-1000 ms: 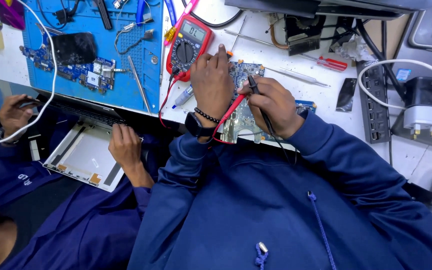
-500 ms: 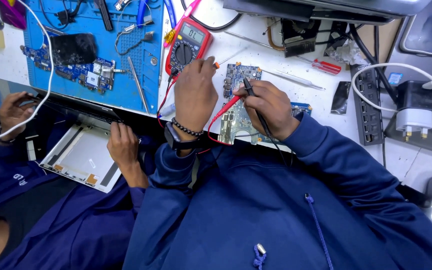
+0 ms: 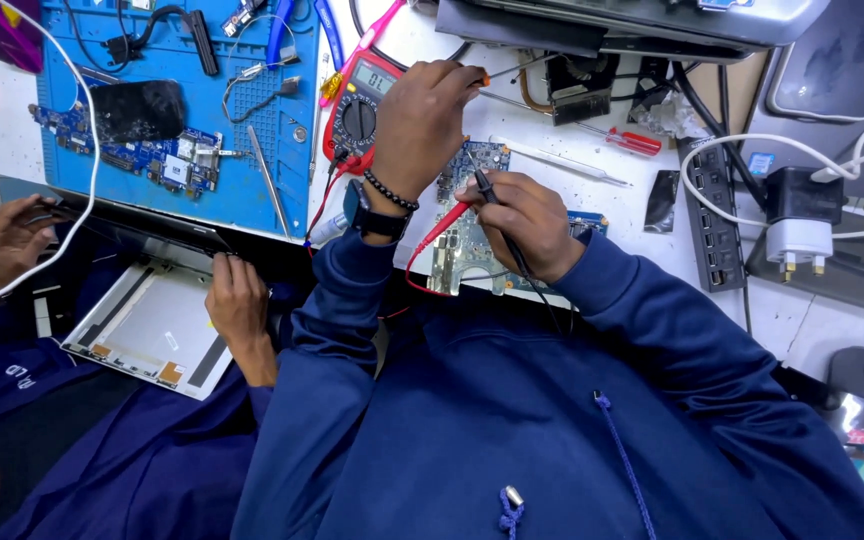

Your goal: Probing a laptop motherboard with a multimeter to check component resistance and circuit continuity.

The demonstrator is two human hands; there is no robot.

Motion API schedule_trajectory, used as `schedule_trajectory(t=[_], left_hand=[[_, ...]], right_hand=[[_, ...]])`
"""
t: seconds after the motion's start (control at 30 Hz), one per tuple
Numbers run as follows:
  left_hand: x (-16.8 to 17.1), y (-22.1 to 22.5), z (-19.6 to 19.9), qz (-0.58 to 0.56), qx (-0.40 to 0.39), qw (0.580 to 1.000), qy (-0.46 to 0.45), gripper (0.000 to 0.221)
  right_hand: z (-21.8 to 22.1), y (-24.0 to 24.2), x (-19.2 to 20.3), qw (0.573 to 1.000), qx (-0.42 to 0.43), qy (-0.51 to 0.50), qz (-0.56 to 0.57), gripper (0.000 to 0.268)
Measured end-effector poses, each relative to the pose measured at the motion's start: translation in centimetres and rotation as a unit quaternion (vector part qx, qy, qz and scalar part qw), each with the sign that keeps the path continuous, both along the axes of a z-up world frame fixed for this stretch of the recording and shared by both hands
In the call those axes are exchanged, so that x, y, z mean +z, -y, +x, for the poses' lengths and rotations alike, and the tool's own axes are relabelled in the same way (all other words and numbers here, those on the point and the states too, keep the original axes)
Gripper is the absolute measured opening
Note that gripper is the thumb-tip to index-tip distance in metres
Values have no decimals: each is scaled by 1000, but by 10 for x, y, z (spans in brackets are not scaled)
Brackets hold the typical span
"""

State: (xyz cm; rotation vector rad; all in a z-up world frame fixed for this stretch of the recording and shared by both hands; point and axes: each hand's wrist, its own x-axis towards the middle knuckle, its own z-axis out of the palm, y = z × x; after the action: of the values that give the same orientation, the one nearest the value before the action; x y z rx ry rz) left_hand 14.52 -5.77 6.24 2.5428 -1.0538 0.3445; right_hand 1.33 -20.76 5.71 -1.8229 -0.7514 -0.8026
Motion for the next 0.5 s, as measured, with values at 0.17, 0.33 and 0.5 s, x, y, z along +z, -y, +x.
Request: schedule_trajectory(t=[0.17, 0.33, 0.5], left_hand=[[-28, 31, 15, 14, -57, 998, -5, 7], [-53, 49, 22, -45, -82, 995, -20, 37], [-36, 40, 14, -47, -79, 996, -16, 22]], right_hand=[[1, 1, 0, 1000, -3, 8, -6, 7], [2, 3, 7, 999, 45, 14, 0, 9], [3, 1, 12, 999, 28, 29, 0, 12]])
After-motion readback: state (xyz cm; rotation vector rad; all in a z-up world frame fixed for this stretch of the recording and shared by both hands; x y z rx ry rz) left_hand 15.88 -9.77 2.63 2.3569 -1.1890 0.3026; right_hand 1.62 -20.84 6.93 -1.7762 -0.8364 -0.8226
